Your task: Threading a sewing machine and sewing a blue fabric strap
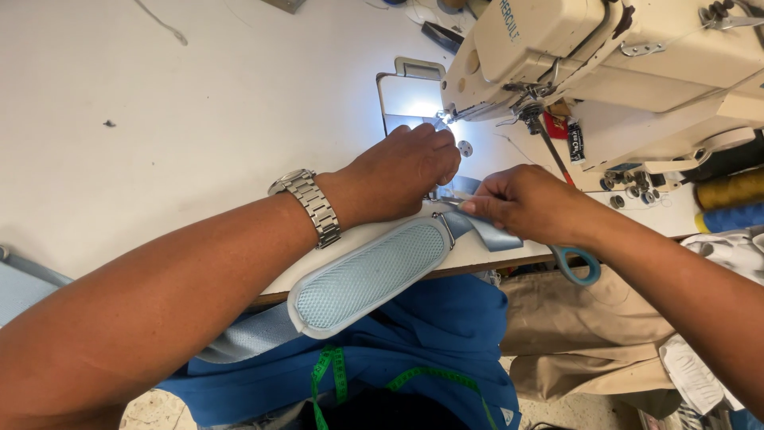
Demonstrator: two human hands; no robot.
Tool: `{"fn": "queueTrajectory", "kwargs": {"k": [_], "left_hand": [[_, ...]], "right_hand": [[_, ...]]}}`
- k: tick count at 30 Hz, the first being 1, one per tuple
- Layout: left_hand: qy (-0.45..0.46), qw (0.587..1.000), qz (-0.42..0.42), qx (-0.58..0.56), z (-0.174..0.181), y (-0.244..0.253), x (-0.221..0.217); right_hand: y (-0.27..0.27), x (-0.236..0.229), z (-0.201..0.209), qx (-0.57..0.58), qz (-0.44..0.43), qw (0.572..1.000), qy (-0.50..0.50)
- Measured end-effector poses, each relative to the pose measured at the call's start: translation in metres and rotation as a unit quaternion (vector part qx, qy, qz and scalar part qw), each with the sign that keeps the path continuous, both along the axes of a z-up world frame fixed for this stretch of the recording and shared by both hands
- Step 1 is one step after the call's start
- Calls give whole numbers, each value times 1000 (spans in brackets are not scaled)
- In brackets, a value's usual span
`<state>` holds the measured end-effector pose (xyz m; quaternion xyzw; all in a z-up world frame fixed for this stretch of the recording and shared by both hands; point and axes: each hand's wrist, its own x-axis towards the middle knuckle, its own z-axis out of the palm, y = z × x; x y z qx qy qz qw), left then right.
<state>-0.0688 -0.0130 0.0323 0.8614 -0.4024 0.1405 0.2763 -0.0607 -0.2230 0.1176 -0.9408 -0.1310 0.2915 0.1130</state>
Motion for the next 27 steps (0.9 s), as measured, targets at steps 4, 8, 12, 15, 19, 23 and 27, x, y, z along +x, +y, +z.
{"fn": "queueTrajectory", "kwargs": {"k": [4,8,12,15,19,23,27], "left_hand": [[-3,1000,3,0,-7,-1,4],[-4,1000,-1,-9,-7,-1,3],[16,999,-14,-42,-5,-2,4],[-13,998,0,-57,-1,2,3],[-78,996,29,27,11,3,-5],[-101,987,8,128,-4,-9,-1],[-115,980,29,162,-9,-17,-2]], "right_hand": [[4,3,-5,-23,35,999,-16],[8,2,-4,-30,58,997,-35],[8,-2,-6,-62,88,993,-55],[-2,3,-9,-42,71,993,-82],[-16,5,-3,-46,47,989,-130],[-21,-4,-1,-27,4,995,-100],[-22,-5,-3,12,-12,996,-84]]}}
